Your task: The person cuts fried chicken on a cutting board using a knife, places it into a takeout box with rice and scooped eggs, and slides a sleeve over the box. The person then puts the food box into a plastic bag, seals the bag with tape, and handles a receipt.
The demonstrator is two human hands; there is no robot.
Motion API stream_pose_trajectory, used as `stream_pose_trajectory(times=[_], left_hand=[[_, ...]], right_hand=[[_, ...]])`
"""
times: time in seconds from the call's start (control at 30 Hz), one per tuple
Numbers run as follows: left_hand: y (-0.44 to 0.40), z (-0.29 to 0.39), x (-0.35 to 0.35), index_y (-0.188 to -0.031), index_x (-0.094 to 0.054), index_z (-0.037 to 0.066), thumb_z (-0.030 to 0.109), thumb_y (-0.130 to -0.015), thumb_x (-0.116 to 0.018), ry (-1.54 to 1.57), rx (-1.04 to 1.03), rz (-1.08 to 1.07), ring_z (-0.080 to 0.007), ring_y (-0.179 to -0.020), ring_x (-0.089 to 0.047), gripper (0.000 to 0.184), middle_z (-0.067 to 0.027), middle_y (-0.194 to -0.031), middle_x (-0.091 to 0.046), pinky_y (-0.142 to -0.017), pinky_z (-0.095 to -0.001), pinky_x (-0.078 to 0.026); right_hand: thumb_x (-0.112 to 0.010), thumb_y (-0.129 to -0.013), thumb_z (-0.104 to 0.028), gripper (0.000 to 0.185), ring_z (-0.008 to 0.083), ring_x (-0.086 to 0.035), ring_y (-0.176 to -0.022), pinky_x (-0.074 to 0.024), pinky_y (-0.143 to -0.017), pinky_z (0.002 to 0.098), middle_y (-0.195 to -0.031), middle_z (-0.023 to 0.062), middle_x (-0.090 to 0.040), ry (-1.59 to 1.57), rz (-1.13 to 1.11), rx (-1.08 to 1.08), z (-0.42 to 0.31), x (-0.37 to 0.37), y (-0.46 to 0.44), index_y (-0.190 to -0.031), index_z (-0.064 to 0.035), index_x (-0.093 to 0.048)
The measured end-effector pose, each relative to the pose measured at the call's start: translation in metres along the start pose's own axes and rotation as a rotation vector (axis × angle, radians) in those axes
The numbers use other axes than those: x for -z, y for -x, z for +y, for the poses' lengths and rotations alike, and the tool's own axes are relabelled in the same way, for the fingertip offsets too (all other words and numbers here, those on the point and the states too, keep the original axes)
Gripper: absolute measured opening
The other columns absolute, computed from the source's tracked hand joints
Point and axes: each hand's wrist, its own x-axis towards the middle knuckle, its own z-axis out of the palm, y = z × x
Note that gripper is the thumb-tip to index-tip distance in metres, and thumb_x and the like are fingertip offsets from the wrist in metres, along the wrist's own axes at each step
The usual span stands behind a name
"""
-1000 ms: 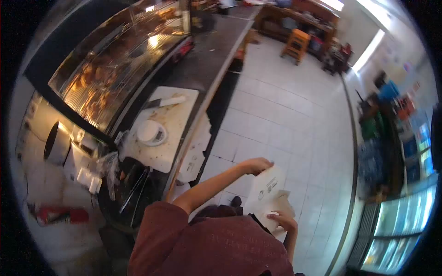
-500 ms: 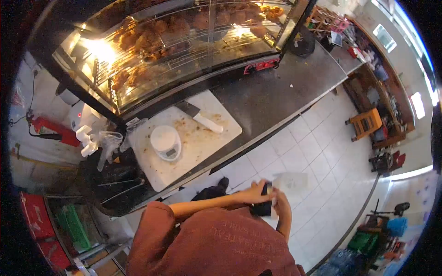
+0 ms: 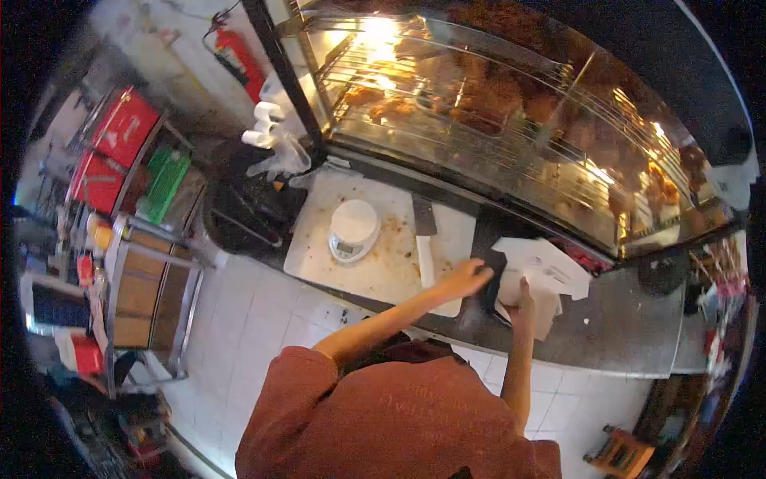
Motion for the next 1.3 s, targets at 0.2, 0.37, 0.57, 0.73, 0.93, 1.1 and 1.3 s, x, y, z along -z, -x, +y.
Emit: stream_pose_trajectory(times=[0.2, 0.37, 0.57, 0.73, 0.93, 1.1, 1.3], left_hand=[[0.064, 0.056, 0.222, -0.085, -0.054, 0.003, 0.018, -0.081, -0.056, 0.178, 0.096, 1.037, -0.0137, -0.058, -0.054, 0.016, -0.0066, -0.071, -0.058, -0.053, -0.0261, -0.042], [0.040, -0.004, 0.371, -0.088, -0.051, 0.003, 0.026, -0.072, -0.062, -0.585, 0.159, 1.452, -0.0320, -0.076, -0.057, 0.030, -0.0149, -0.075, -0.057, -0.065, -0.0397, -0.044], [0.017, -0.052, 0.426, -0.086, -0.051, 0.001, 0.022, -0.073, -0.058, -0.871, 0.273, 1.273, -0.0332, -0.076, -0.054, 0.026, -0.0151, -0.076, -0.054, -0.067, -0.0399, -0.042], [0.042, 0.003, 0.390, -0.075, -0.052, 0.002, 0.017, -0.074, -0.055, -0.909, 0.129, 1.320, -0.0308, -0.074, -0.053, 0.015, -0.0143, -0.074, -0.052, -0.063, -0.0401, -0.042], [0.037, -0.038, 0.410, -0.067, -0.051, 0.001, 0.017, -0.073, -0.057, -0.894, 0.213, 1.157, -0.0309, -0.070, -0.052, 0.018, -0.0149, -0.067, -0.052, -0.061, -0.0410, -0.039], [0.082, 0.070, 0.315, -0.072, -0.056, 0.001, 0.004, -0.074, -0.052, -1.176, -0.343, 0.869, -0.0296, -0.063, -0.049, 0.006, -0.0133, -0.063, -0.051, -0.057, -0.0387, -0.038], [0.125, 0.147, 0.180, -0.098, -0.060, 0.002, 0.002, -0.069, -0.059, -0.656, -0.561, 0.552, -0.0229, -0.072, -0.052, 0.029, -0.0082, -0.081, -0.054, -0.065, -0.0317, -0.044]], right_hand=[[-0.059, -0.076, -0.045, 0.060, 0.0290, -0.056, -0.077, -0.0498, -0.059, 0.0453, -0.093, 0.0147, -0.054, 0.261, 0.077, 0.140, 0.015, 0.049, -0.058, -0.108, 0.0046, -0.045], [-0.059, -0.077, -0.042, 0.061, 0.0319, -0.056, -0.075, -0.0483, -0.058, 0.0425, -0.092, 0.0176, -0.054, 0.477, 0.285, 0.373, 0.016, 0.063, -0.060, -0.111, 0.0054, -0.043], [-0.061, -0.077, -0.031, 0.055, 0.0334, -0.053, -0.086, -0.0460, -0.070, 0.0334, -0.099, 0.0187, -0.054, 1.290, 1.025, 0.564, -0.036, 0.005, -0.015, -0.116, 0.0031, -0.041], [-0.055, -0.082, -0.019, 0.024, 0.0197, -0.055, -0.081, -0.0447, -0.070, 0.0304, -0.086, 0.0106, -0.057, 0.759, 0.370, 0.825, -0.060, -0.080, 0.035, -0.098, -0.0018, -0.055], [-0.051, -0.084, -0.016, 0.019, 0.0137, -0.057, -0.073, -0.0449, -0.065, 0.0251, -0.079, 0.0086, -0.060, 0.874, -0.203, 0.711, -0.028, -0.179, 0.046, -0.086, 0.0010, -0.059], [-0.047, -0.087, -0.014, 0.024, 0.0181, -0.059, -0.085, -0.0472, -0.078, 0.0267, -0.092, 0.0126, -0.060, 0.341, -0.592, 0.228, -0.003, -0.227, 0.071, -0.096, 0.0062, -0.056], [-0.044, -0.089, -0.026, 0.039, 0.0227, -0.049, -0.105, -0.0386, -0.093, 0.0358, -0.115, 0.0154, -0.049, -0.087, -0.786, 0.085, -0.012, -0.243, 0.091, -0.114, 0.0033, -0.044]])
